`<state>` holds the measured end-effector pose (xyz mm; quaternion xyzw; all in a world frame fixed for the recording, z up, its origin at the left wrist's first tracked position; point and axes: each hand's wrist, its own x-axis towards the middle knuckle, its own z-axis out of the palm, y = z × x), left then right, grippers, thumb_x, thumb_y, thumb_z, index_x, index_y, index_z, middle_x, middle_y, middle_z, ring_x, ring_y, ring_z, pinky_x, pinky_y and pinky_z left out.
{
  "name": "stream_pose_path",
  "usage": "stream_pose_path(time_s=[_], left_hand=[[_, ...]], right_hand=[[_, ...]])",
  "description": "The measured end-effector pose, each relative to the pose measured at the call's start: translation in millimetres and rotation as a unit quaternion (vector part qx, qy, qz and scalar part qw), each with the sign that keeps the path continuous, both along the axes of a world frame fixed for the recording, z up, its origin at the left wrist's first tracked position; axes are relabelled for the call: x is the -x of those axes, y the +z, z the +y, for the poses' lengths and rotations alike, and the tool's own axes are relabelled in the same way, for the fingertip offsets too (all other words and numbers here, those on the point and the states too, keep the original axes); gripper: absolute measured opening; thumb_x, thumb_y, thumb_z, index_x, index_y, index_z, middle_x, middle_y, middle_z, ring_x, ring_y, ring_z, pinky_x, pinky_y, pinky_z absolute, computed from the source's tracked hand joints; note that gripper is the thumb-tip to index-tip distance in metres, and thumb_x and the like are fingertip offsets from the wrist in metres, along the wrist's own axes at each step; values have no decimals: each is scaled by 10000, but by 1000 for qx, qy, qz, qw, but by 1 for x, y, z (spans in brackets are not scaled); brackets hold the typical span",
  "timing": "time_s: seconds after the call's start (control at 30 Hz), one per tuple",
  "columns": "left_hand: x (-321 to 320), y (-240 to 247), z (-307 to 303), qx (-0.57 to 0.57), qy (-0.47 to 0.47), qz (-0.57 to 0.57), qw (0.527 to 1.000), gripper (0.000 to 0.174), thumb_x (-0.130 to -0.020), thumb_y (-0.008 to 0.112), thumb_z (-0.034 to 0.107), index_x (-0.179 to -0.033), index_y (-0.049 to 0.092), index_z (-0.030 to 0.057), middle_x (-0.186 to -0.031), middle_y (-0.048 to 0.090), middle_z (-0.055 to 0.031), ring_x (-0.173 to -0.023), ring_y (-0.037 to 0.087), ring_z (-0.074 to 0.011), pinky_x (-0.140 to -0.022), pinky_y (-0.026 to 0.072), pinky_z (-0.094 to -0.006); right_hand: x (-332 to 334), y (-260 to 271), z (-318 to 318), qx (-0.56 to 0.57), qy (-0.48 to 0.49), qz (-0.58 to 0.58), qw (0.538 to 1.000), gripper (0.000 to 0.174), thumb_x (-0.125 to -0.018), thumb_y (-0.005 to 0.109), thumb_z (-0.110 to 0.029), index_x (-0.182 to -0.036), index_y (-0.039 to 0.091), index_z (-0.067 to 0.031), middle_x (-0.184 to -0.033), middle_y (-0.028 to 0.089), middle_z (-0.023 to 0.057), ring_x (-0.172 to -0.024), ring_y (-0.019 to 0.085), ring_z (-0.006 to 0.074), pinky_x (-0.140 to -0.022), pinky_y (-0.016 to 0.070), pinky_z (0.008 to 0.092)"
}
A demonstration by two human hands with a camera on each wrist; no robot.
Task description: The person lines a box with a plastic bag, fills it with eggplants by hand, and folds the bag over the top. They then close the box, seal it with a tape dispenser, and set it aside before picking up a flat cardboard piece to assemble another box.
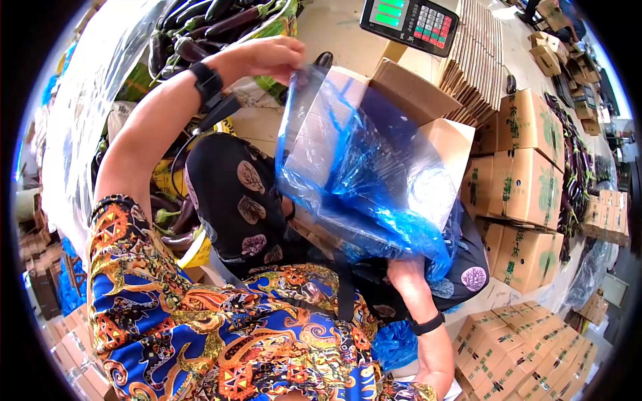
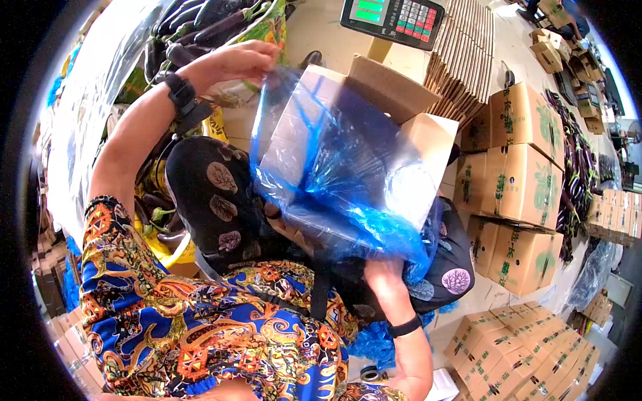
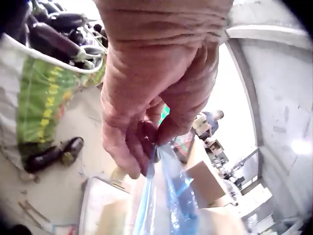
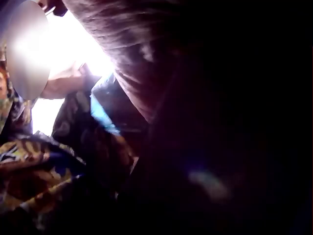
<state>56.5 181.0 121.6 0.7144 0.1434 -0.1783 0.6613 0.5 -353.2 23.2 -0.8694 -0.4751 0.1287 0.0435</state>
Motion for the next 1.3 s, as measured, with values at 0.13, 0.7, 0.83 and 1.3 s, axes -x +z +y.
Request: stream_pose_path(time_s=[0.13, 0.7, 0.83, 1.3], left_hand=[[38, -24, 23, 17, 29, 14, 999, 64, -844, 589, 76, -835, 527, 74, -728, 544, 6, -619, 568, -115, -621, 541, -264], [53, -17, -26, 67, 135, -68, 986, 432, -917, 619, 319, -1229, 584, 22, -1116, 632, -92, -1018, 621, -175, -912, 501, -320], [10, 0, -45, -102, -69, -167, 978, 802, -845, 711, 476, -1444, 406, 40, -1333, 541, -155, -1263, 505, -249, -1081, 382, -417], [-44, 1, -76, 144, 28, -130, 981, 177, -984, 589, 217, -1006, 659, 55, -816, 605, 73, -675, 521, 11, -596, 422, -160]], right_hand=[[17, 80, 19, 78, 41, 142, 986, 205, -838, 663, -197, -958, 647, -32, -861, 661, 169, -819, 651, 377, -721, 509, 442], [-178, 93, 104, -337, -316, 425, 778, 147, -999, 539, -140, -929, 623, -42, -813, 642, 4, -747, 608, 87, -690, 495, 243], [-185, 120, 111, -409, -327, 463, 715, 161, -1002, 532, -153, -1097, 635, -74, -776, 590, -44, -664, 522, 46, -637, 429, 200], [-228, 148, 76, -387, -344, 400, 756, 96, -971, 611, -159, -963, 669, -84, -738, 532, -99, -600, 402, -18, -533, 296, 147]])
